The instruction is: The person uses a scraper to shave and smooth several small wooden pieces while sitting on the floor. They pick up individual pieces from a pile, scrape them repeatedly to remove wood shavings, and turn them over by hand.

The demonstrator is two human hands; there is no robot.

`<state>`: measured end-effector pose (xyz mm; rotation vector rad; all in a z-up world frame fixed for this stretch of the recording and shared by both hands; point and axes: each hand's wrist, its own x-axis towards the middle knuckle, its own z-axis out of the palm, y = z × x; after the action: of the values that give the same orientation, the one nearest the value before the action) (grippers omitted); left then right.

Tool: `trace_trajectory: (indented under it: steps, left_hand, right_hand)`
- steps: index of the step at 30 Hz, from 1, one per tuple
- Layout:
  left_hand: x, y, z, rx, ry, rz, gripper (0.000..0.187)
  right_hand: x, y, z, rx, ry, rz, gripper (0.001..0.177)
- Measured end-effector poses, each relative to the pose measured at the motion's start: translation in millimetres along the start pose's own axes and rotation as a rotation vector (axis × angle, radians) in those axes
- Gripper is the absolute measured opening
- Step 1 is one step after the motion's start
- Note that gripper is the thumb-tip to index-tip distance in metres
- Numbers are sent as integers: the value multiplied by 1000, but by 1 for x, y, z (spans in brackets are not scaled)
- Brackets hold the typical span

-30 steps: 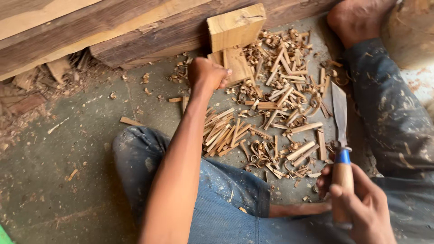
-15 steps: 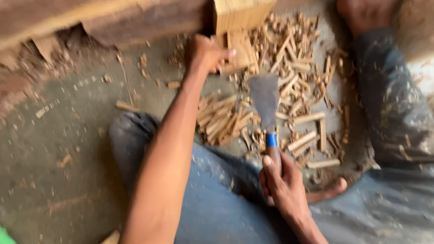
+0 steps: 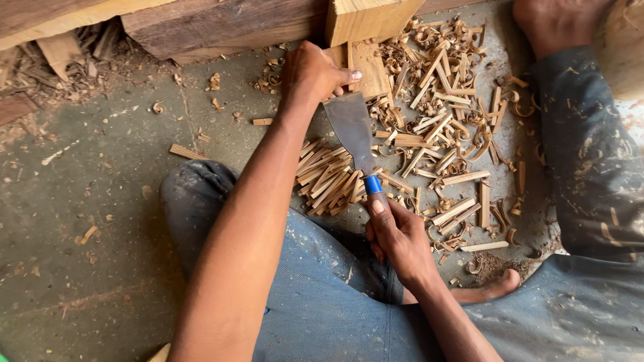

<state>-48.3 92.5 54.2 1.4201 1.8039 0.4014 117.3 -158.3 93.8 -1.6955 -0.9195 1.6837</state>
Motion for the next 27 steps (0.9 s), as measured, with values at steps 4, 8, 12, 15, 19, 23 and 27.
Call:
trace_trajectory:
  steps: [4,8,12,15,19,23,27]
  left_hand:
    - [4,-10,4,-26,-7,19,36]
    - [10,-16,9,-17,12,24,37]
    - [15,-20,12,-51,5,40,36]
    - [18,-22,15,-49,8,62,36]
    - [20,-24,16,-62,19,75,35]
    - [18,-25,16,-81,28,98,35]
    - [18,-26,17,-55,31,103,37]
  right_hand:
    - [4,6,-1,8,-16,3,48]
    - [8,12,-4,-56,-1,-9,48]
    - [11,15,-7,-69,-3,-27,47]
    - [12,18,-8,-45,-17,-10,44]
    - [12,17,-9,-48,-18,-14,43]
    - [12,16,-9,-48,-17,-12,43]
    - [13,18,-10,-83,-7,-14,46]
